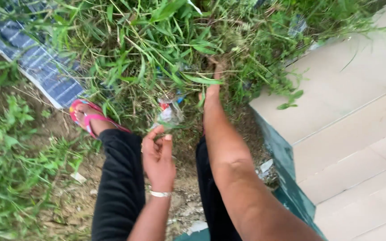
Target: Pulling out weeds and grass from the ground in an outdoor area.
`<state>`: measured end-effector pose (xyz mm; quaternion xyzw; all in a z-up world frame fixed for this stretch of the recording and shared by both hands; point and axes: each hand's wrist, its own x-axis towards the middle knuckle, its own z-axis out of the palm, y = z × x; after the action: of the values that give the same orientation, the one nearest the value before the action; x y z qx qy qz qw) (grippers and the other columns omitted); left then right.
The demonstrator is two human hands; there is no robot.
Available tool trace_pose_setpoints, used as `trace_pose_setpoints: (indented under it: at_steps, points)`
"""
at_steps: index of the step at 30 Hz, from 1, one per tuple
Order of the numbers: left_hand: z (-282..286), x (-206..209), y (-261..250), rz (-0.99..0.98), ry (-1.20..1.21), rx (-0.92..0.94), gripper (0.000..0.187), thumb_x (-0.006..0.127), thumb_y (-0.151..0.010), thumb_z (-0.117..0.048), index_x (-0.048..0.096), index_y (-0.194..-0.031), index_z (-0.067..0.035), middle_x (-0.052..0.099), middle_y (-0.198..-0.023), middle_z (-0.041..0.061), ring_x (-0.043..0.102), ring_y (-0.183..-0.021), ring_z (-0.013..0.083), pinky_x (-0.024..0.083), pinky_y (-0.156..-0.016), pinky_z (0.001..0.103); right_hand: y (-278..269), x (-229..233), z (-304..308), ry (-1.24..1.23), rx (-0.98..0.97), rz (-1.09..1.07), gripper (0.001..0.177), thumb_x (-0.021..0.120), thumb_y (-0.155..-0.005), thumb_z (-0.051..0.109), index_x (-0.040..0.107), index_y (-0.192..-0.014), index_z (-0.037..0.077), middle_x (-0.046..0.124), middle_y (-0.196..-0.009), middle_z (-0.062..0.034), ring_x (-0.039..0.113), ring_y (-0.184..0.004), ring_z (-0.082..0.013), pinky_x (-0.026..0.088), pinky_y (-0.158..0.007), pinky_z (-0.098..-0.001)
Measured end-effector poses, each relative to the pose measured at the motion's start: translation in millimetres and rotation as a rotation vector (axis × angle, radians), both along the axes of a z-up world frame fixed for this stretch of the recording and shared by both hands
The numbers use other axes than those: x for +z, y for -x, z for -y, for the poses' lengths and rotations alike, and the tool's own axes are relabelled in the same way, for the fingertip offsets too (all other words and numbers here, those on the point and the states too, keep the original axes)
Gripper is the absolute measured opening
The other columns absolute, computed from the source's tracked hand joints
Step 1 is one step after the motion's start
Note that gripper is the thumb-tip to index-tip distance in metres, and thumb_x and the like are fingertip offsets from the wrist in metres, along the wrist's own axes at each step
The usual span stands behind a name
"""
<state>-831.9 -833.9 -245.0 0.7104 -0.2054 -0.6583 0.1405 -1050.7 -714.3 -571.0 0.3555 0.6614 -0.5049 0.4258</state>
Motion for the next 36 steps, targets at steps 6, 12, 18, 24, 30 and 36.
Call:
trace_pose_setpoints:
  at_steps: [6, 12, 18, 24, 30, 36]
  points:
    - [28.4, -1.0, -8.3, -0.086, 0.091, 0.113, 0.032, 0.064, -0.094, -0.002, 0.059, -0.125, -0.002, 0.066, -0.117, 0.0, 0.061, -0.093, 0.0045, 0.051, -0.085, 0.019, 40.0, -11.8, 101.0, 0.03, 0.076, -0.007, 0.102, 0.055, -0.083, 0.076, 0.027, -0.162, 0.017, 0.026, -0.168, -0.0174, 0.035, -0.151, -0.0442, 0.024, -0.119, -0.0709]
    - [37.1, -5.5, -18.6, -0.099, 0.029, 0.12, 0.031, 0.064, -0.1, 0.0, 0.06, -0.131, -0.001, 0.064, -0.111, 0.004, 0.058, -0.092, 0.0078, 0.046, -0.081, 0.022, 46.6, -2.3, 214.2, -0.077, 0.373, 0.015, 0.095, 0.045, -0.085, 0.075, 0.023, -0.162, 0.023, 0.012, -0.169, -0.0139, 0.016, -0.154, -0.0329, 0.021, -0.11, -0.0744]
    - [33.3, -4.2, -18.5, -0.109, -0.006, 0.175, 0.033, 0.06, -0.097, 0.0, 0.057, -0.13, -0.002, 0.064, -0.115, 0.001, 0.063, -0.098, 0.0091, 0.052, -0.087, 0.024, 25.2, 77.4, 175.8, -0.109, 0.396, -0.017, 0.096, 0.048, -0.089, 0.074, 0.022, -0.165, 0.022, 0.014, -0.169, -0.0164, 0.015, -0.154, -0.0413, 0.018, -0.118, -0.0689]
    - [21.1, -7.0, -11.5, -0.119, -0.012, 0.124, 0.031, 0.06, -0.099, 0.001, 0.058, -0.13, 0.0, 0.064, -0.118, 0.005, 0.063, -0.097, 0.0113, 0.051, -0.084, 0.026, -59.5, 131.8, 124.4, -0.305, 0.092, -0.181, 0.095, 0.057, -0.08, 0.067, 0.026, -0.159, 0.023, 0.031, -0.16, -0.0148, 0.036, -0.142, -0.0415, 0.036, -0.109, -0.0702]
    - [22.4, -6.4, -7.5, -0.081, 0.054, 0.118, 0.027, 0.057, -0.101, -0.002, 0.057, -0.128, -0.001, 0.064, -0.122, 0.005, 0.064, -0.1, 0.0118, 0.052, -0.085, 0.026, -128.5, -6.9, 145.6, 0.199, -0.293, 0.2, 0.096, 0.047, -0.1, 0.072, 0.019, -0.162, 0.004, 0.033, -0.164, -0.0296, 0.039, -0.146, -0.0447, 0.031, -0.116, -0.0585]
    - [3.0, -7.8, 0.2, -0.016, -0.029, 0.094, 0.029, 0.058, -0.1, -0.002, 0.057, -0.128, -0.002, 0.063, -0.121, 0.005, 0.064, -0.1, 0.013, 0.053, -0.087, 0.027, -100.7, 33.6, 168.0, 0.195, -0.42, 0.202, 0.087, 0.042, -0.097, 0.069, 0.032, -0.157, 0.007, 0.051, -0.151, -0.0232, 0.052, -0.135, -0.0396, 0.04, -0.113, -0.057]
